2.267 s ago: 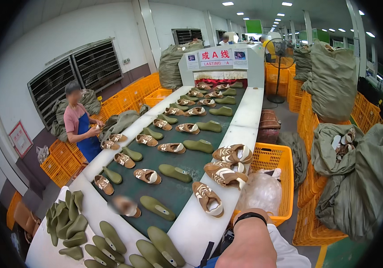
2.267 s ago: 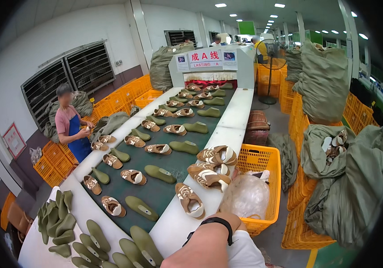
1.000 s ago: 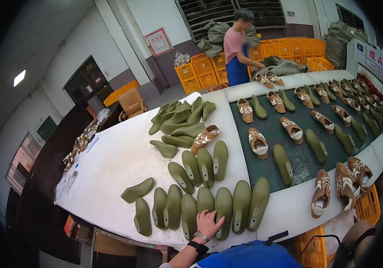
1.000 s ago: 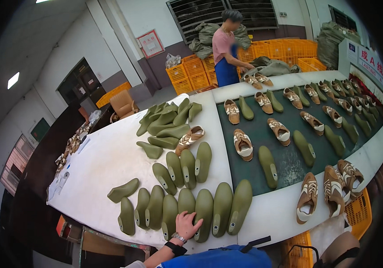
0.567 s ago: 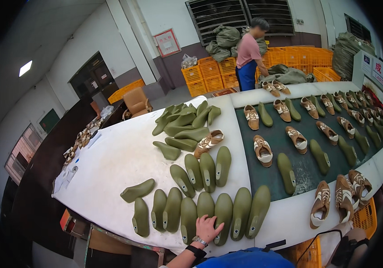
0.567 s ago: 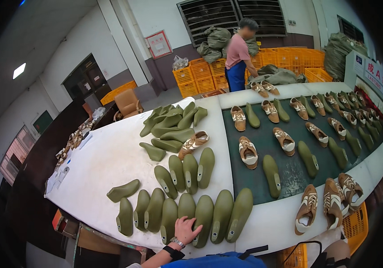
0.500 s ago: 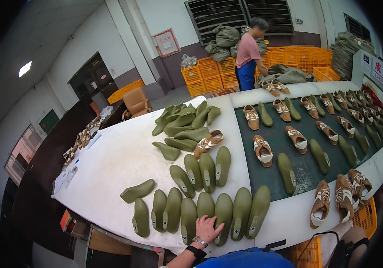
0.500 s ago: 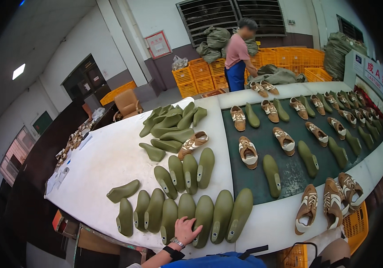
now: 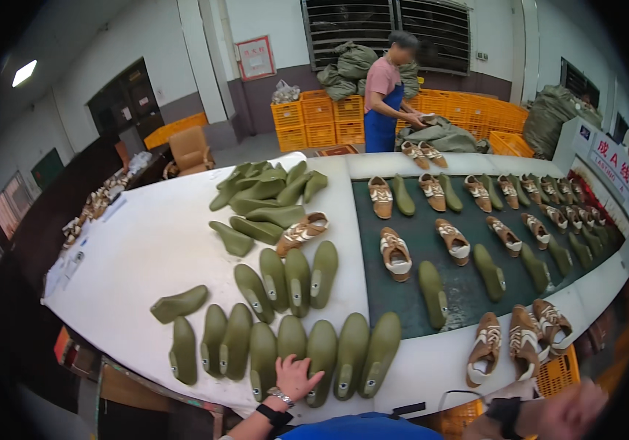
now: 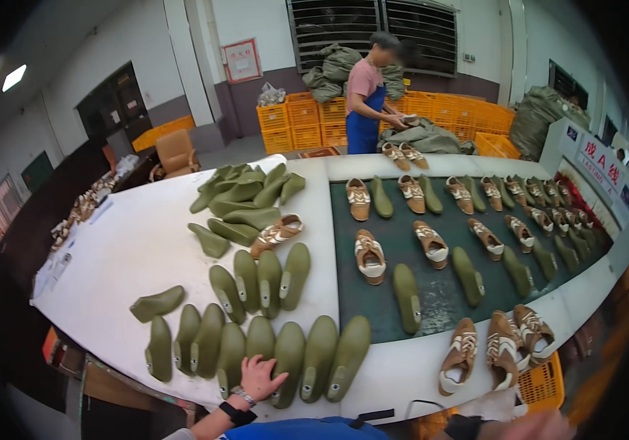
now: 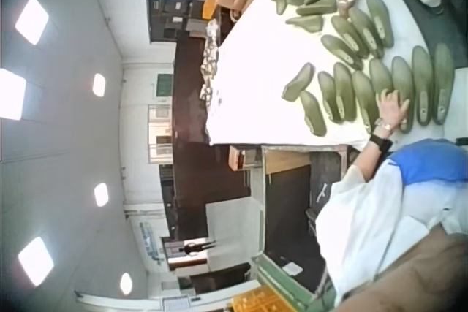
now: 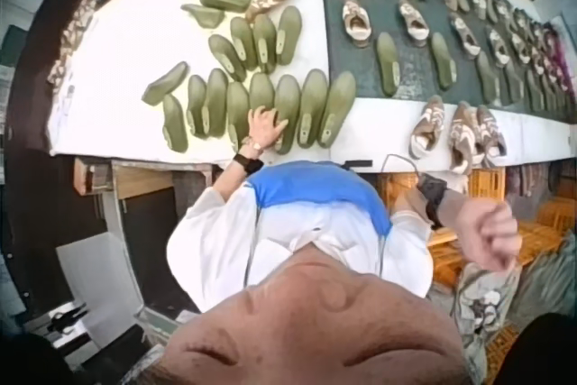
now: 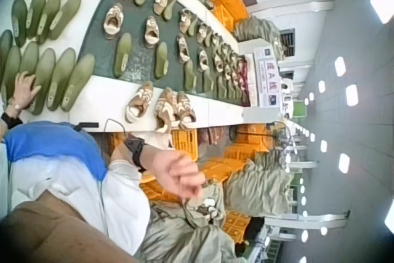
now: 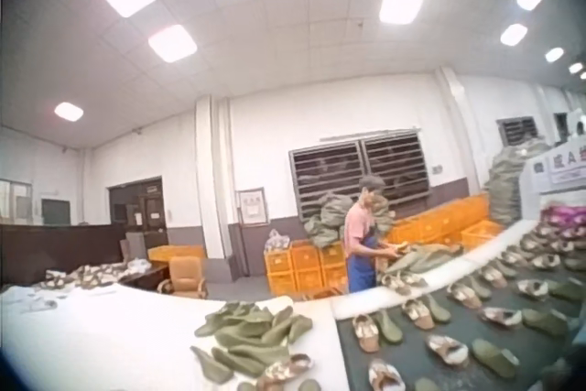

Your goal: The recorder is seen placing shoe lasts into shoes and then placing the shoes on a conveyor belt in a shoe factory.

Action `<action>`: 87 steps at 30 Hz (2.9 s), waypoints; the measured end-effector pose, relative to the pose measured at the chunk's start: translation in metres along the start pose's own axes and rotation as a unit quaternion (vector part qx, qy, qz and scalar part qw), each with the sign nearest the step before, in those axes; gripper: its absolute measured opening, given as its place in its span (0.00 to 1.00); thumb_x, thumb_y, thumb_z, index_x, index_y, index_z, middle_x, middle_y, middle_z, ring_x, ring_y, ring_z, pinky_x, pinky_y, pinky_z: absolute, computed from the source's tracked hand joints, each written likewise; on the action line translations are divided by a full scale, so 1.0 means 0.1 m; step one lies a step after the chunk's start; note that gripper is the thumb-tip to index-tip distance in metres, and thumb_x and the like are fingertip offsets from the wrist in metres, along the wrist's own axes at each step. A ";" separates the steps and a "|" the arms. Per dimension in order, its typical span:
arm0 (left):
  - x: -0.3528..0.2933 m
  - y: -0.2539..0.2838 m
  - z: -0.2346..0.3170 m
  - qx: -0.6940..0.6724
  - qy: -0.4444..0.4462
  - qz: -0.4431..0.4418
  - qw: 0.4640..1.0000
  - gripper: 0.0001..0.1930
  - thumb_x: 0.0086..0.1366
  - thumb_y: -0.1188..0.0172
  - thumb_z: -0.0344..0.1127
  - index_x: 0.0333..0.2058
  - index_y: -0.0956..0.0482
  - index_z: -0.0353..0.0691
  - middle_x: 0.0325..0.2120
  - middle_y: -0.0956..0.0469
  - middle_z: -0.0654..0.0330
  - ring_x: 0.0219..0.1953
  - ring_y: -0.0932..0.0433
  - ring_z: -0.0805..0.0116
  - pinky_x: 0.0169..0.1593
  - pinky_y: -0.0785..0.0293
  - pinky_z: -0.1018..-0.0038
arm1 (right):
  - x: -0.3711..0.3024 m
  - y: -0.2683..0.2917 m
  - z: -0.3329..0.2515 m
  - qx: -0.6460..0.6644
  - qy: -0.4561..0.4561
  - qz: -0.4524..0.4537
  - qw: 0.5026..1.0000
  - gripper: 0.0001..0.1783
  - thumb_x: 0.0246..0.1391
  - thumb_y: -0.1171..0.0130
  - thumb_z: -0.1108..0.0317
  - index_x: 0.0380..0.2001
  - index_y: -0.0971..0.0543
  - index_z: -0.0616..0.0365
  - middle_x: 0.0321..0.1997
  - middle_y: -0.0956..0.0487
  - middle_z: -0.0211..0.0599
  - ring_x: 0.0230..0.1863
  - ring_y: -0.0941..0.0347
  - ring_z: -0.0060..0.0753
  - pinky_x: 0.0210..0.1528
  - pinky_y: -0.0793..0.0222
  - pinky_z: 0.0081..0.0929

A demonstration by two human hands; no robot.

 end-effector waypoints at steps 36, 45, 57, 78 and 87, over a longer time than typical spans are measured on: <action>3.61 0.33 0.04 0.038 -0.335 0.053 0.940 0.07 0.52 0.48 0.26 0.31 0.27 0.35 0.34 0.27 0.51 0.32 0.26 0.50 0.33 0.28 0.60 | -3.61 0.21 2.01 -0.342 -0.563 -0.357 0.662 0.31 0.47 0.42 0.50 0.54 0.35 0.45 0.60 0.41 0.49 0.57 0.42 0.53 0.52 0.38 0.44; 1.35 0.53 2.04 -0.022 -0.558 -0.060 0.828 0.06 0.47 0.46 0.30 0.28 0.27 0.42 0.29 0.31 0.62 0.29 0.30 0.63 0.33 0.33 0.70 | -2.31 0.14 1.32 -0.549 -0.400 -0.332 0.655 0.28 0.39 0.38 0.63 0.47 0.31 0.45 0.48 0.35 0.40 0.42 0.30 0.44 0.37 0.29 0.37; 0.62 -0.23 2.18 -0.169 -0.544 -0.234 0.788 0.23 0.44 0.38 0.31 0.44 0.29 0.41 0.52 0.37 0.49 0.46 0.29 0.53 0.48 0.30 0.64 | -2.86 0.90 0.36 -0.594 -0.567 -0.353 0.448 0.18 0.45 0.41 0.62 0.41 0.28 0.51 0.40 0.28 0.40 0.36 0.27 0.48 0.36 0.29 0.39; 4.30 -0.80 -1.92 -0.035 0.121 -0.115 0.985 0.35 0.47 0.39 0.31 0.55 0.41 0.31 0.52 0.35 0.43 0.56 0.37 0.48 0.59 0.40 0.66 | -3.31 0.96 0.92 -0.643 -0.481 -0.386 0.454 0.19 0.43 0.46 0.61 0.44 0.27 0.43 0.55 0.37 0.38 0.56 0.44 0.50 0.55 0.44 0.46; 4.89 -2.05 -2.65 0.160 0.073 -0.264 0.948 0.29 0.52 0.42 0.42 0.53 0.34 0.38 0.49 0.31 0.43 0.51 0.31 0.50 0.52 0.33 0.63 | -3.52 1.12 0.93 -0.582 -0.530 -0.385 0.481 0.18 0.48 0.50 0.63 0.46 0.29 0.43 0.59 0.38 0.36 0.59 0.44 0.46 0.57 0.43 0.43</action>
Point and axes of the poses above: each hand's wrist, its own x-axis towards the middle knuckle, its own y-axis out of the back of the hand, z = x × y, the point moved 4 cm from there along x, towards the middle knuckle
